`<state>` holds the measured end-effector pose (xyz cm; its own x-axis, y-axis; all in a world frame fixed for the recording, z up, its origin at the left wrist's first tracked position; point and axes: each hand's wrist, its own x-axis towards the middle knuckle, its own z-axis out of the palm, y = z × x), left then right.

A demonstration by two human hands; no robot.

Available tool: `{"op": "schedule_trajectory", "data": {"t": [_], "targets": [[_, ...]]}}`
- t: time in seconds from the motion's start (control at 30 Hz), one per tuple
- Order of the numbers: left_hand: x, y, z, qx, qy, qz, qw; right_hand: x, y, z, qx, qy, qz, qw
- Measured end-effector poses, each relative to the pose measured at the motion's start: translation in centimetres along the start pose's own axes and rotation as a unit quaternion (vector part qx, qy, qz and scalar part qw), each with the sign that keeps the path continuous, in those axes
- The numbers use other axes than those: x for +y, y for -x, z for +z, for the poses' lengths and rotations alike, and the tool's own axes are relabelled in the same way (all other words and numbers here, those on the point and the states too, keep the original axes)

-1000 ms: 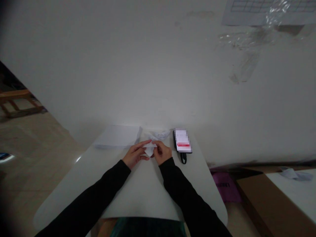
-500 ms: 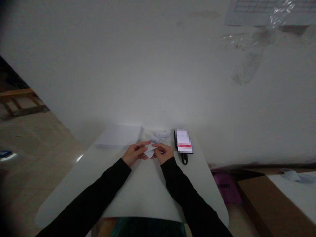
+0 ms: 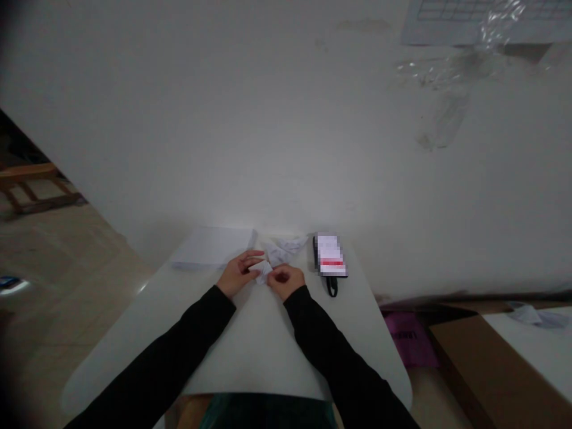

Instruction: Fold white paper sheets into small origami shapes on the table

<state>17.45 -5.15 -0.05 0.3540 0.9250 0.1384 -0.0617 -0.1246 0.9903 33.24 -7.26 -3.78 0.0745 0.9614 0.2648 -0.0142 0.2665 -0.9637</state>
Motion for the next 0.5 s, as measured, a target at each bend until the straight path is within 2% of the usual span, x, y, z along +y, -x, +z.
{"op": "schedule_trajectory", "data": {"t": [0.17, 0.33, 0.5], "targets": [[-0.7, -0.1, 0.3, 0.031, -0.058, 0.022, 0.998, -0.7, -0.1, 0.0, 0.027, -0.03, 0.031, 0.999], [-0.9, 0.1, 0.8, -0.002, -0.044, 0.008, 0.999, -1.6, -0.3, -0.6, 0.071, -0.069, 0.003, 0.995], [-0.6, 0.3, 1.1, 0.019, -0.026, -0.004, 0.999, -1.3, -0.5, -1.0, 0.066, 0.005, -0.029, 0.997]]}}
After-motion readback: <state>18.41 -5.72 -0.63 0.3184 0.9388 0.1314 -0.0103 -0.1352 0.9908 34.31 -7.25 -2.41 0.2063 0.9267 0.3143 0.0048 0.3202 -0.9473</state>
